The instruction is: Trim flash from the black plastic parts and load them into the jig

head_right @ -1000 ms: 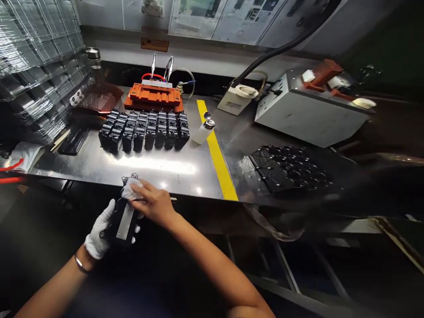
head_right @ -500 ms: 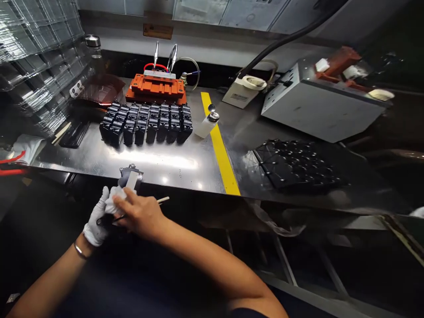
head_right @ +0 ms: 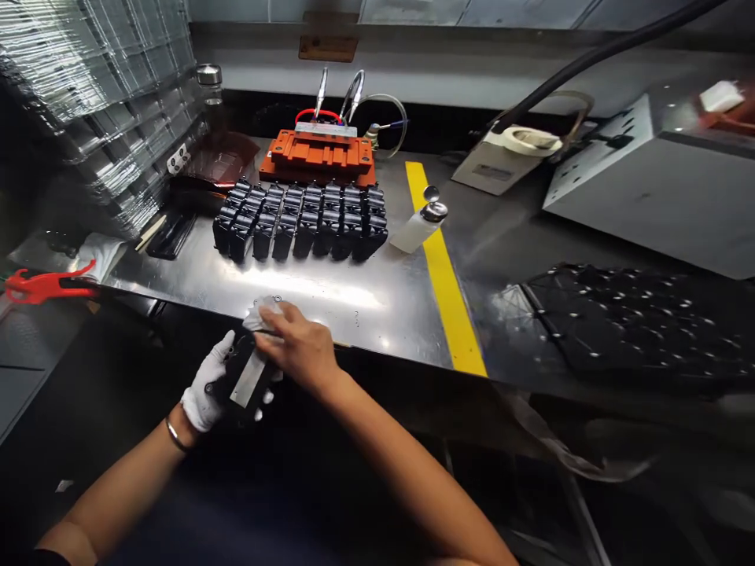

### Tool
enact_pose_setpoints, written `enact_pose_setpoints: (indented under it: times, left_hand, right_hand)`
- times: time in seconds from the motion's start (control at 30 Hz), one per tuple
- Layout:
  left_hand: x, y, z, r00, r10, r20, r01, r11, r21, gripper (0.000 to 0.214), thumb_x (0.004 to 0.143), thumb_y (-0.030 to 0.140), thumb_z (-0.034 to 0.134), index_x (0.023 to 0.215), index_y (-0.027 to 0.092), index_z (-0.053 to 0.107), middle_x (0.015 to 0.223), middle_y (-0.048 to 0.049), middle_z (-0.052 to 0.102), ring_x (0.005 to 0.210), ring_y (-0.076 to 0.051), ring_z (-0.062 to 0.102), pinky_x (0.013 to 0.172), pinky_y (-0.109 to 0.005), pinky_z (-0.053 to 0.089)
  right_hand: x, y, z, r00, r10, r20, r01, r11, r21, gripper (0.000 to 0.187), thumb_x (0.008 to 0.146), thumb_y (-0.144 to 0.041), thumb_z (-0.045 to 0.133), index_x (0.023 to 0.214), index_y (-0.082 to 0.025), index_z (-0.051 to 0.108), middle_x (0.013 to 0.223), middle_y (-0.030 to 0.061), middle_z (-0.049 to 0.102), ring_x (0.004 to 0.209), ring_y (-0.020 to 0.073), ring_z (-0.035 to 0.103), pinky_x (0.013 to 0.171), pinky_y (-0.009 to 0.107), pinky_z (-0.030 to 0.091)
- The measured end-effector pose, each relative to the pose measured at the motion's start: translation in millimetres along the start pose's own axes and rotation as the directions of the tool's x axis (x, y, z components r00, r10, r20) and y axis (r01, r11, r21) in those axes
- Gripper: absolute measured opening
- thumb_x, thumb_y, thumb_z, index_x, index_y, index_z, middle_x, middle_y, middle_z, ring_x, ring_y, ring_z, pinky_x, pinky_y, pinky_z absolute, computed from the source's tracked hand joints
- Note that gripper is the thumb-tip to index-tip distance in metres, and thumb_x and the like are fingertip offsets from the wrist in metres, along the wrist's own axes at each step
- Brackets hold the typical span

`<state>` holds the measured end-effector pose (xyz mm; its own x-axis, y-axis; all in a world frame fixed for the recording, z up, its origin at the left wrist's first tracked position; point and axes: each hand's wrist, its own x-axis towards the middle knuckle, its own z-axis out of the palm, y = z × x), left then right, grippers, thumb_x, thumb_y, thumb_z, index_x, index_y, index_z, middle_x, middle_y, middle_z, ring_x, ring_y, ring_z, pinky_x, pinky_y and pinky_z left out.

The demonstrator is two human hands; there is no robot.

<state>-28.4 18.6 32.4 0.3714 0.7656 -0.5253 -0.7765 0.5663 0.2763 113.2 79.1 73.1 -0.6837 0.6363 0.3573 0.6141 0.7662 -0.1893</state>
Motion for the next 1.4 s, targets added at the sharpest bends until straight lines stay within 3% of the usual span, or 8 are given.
enact_pose_setpoints:
  times: [0.03, 0.2, 0.27, 0.33, 0.53, 0.7, 0.9, 1.4]
  left_hand:
    - [1.7, 0.2, 0.4, 0.999, -0.021, 0.031, 0.023, 0.999, -0.036, 0.066, 0.082, 0.065, 0.039, 0.111, 0.01, 0.062, 0.082, -0.0134, 0.07, 0.064, -0.026, 0.066, 0.058, -0.038, 0.051]
    - [11.0, -0.3, 2.5, 0.979, -0.104, 0.174, 0.139, 0.97, -0.202, 0.058, 0.082, 0.059, 0.043, 0.1, 0.007, 0.064, 0.067, -0.0097, 0.068, 0.057, -0.021, 0.063, 0.055, -0.029, 0.047]
    - [12.7, -0.3, 2.9, 0.981, -0.063, 0.182, 0.097, 0.977, -0.188, 0.061, 0.082, 0.06, 0.041, 0.105, 0.007, 0.062, 0.074, -0.0117, 0.07, 0.06, -0.023, 0.065, 0.056, -0.032, 0.048]
    - [10.6, 0.3, 2.9, 0.981, -0.064, 0.183, 0.094, 0.982, -0.163, 0.065, 0.083, 0.062, 0.038, 0.109, 0.006, 0.061, 0.082, -0.0144, 0.071, 0.064, -0.025, 0.066, 0.058, -0.034, 0.049]
    - [-13.2, 1.7, 4.9, 0.994, 0.107, -0.02, -0.108, 0.952, -0.287, 0.044, 0.085, 0.05, 0.054, 0.101, 0.01, 0.064, 0.077, -0.0055, 0.07, 0.069, -0.016, 0.066, 0.07, -0.026, 0.05]
    - [-21.2, -7.6, 16.6, 0.884, 0.446, -0.14, -0.407, 0.881, 0.241, 0.054, 0.071, 0.027, 0.075, 0.12, 0.016, 0.055, 0.099, -0.0073, 0.069, 0.087, -0.018, 0.066, 0.079, -0.029, 0.05]
    - [-11.6, -22.6, 12.7, 0.817, 0.561, -0.136, -0.376, 0.696, 0.612, 0.072, 0.075, 0.033, 0.07, 0.138, 0.018, 0.039, 0.096, -0.0094, 0.07, 0.084, -0.021, 0.067, 0.078, -0.034, 0.053]
    - [-9.4, -18.1, 13.2, 0.825, 0.558, -0.089, -0.378, 0.663, 0.647, 0.064, 0.08, 0.033, 0.064, 0.137, 0.017, 0.04, 0.096, -0.0086, 0.071, 0.081, -0.019, 0.068, 0.074, -0.031, 0.056]
  right_hand:
    - [-1.9, -0.4, 0.4, 0.998, 0.051, -0.027, -0.052, 0.998, -0.026, 0.033, 0.08, -0.038, 0.063, 0.109, -0.023, 0.068, 0.11, 0.0108, 0.068, 0.067, 0.0167, 0.067, 0.052, 0.022, 0.049]
    - [-16.2, 2.3, 8.4, 0.931, -0.364, -0.004, 0.355, 0.905, 0.234, 0.033, 0.082, -0.035, 0.06, 0.113, -0.027, 0.066, 0.111, 0.0085, 0.068, 0.063, 0.013, 0.066, 0.053, 0.022, 0.052]
    - [-7.4, 26.8, 12.1, 0.996, -0.089, 0.01, 0.087, 0.989, 0.118, 0.032, 0.081, -0.038, 0.061, 0.111, -0.027, 0.067, 0.112, 0.0075, 0.068, 0.071, 0.0156, 0.068, 0.058, 0.022, 0.053]
    - [9.6, 63.3, 12.7, 0.967, 0.253, 0.0, -0.253, 0.966, -0.052, 0.036, 0.08, -0.043, 0.061, 0.111, -0.026, 0.067, 0.112, 0.0068, 0.068, 0.083, 0.0217, 0.068, 0.065, 0.027, 0.054]
    - [20.1, 135.9, -7.8, 0.844, 0.533, 0.052, -0.503, 0.822, -0.267, 0.054, 0.081, -0.055, 0.055, 0.123, -0.021, 0.058, 0.121, 0.0148, 0.06, 0.093, 0.0321, 0.064, 0.069, 0.038, 0.05]
    - [-1.4, 108.9, -17.2, 0.857, 0.514, -0.031, -0.514, 0.849, -0.125, 0.043, 0.095, -0.041, 0.027, 0.112, -0.014, 0.056, 0.105, 0.0161, 0.063, 0.089, 0.0279, 0.063, 0.07, 0.037, 0.047]
    - [-1.9, 74.5, 1.9, 0.973, 0.227, 0.033, -0.229, 0.971, 0.066, 0.034, 0.095, -0.038, 0.035, 0.076, -0.019, 0.057, 0.074, 0.0056, 0.063, 0.069, 0.0173, 0.06, 0.064, 0.026, 0.042]
    - [6.5, 60.4, 12.6, 0.992, 0.083, -0.097, -0.089, 0.994, -0.063, 0.031, 0.092, -0.033, 0.049, 0.067, -0.018, 0.059, 0.063, 0.0009, 0.062, 0.056, 0.0102, 0.054, 0.052, 0.023, 0.03]
